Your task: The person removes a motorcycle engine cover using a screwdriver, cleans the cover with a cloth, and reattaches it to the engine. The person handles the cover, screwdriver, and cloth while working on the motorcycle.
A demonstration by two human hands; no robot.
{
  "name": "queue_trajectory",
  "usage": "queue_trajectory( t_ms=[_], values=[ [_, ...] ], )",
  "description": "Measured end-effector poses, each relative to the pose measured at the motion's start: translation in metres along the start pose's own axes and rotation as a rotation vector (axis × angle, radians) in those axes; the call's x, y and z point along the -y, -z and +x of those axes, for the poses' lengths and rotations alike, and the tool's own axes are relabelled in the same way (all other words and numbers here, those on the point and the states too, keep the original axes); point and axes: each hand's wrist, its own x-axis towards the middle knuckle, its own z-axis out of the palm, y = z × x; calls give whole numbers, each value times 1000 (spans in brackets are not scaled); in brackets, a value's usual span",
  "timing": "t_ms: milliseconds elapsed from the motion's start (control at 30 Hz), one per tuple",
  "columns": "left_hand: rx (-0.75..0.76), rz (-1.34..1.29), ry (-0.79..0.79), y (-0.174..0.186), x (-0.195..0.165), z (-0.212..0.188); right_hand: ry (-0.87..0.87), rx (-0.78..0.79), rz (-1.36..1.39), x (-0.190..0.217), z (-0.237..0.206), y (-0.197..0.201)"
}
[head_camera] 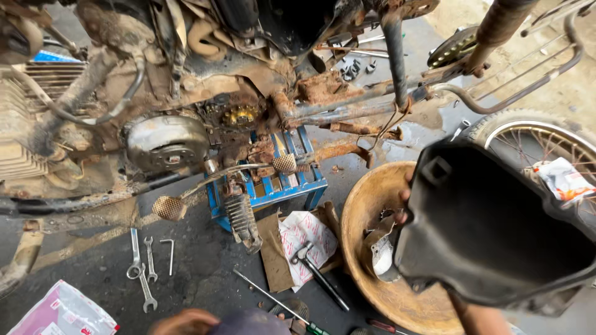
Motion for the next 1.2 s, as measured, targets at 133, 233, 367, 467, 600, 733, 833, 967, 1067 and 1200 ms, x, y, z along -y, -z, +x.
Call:
queue_trajectory(
  t_ms=[133, 233, 367, 467, 600, 733, 833, 967, 1067, 1200],
  values=[
    [-204, -84, -65, 7, -12, 4, 120, 142, -80, 45, 72, -32],
    [-562, 209, 50, 0, -64, 7, 136, 223, -115, 61, 108, -56],
    [-1032, 510, 67, 27, -185, -22, 80, 316, -106, 60, 132, -85],
    [-1193, 601, -232, 36, -293, -57, 41, 360, -93, 48, 146, -103],
    [-864, 709, -932, -10, -417, -73, 55, 386, -64, 34, 163, -108],
    [-862, 778, -1313, -61, -496, -48, 47, 372, -10, 28, 163, -100],
    [-1027, 788, -1364, -63, -516, -25, 108, 324, 54, 24, 170, -101],
    [-1150, 652, -1324, -10, -498, -3, 306, 235, 58, 28, 194, -112],
    [-1198, 373, -1256, 40, -484, 15, 344, 196, -242, 40, 201, -117],
    [-1093, 54, -1345, 84, -472, 35, 481, 190, -762, 53, 194, -129]
  ],
)
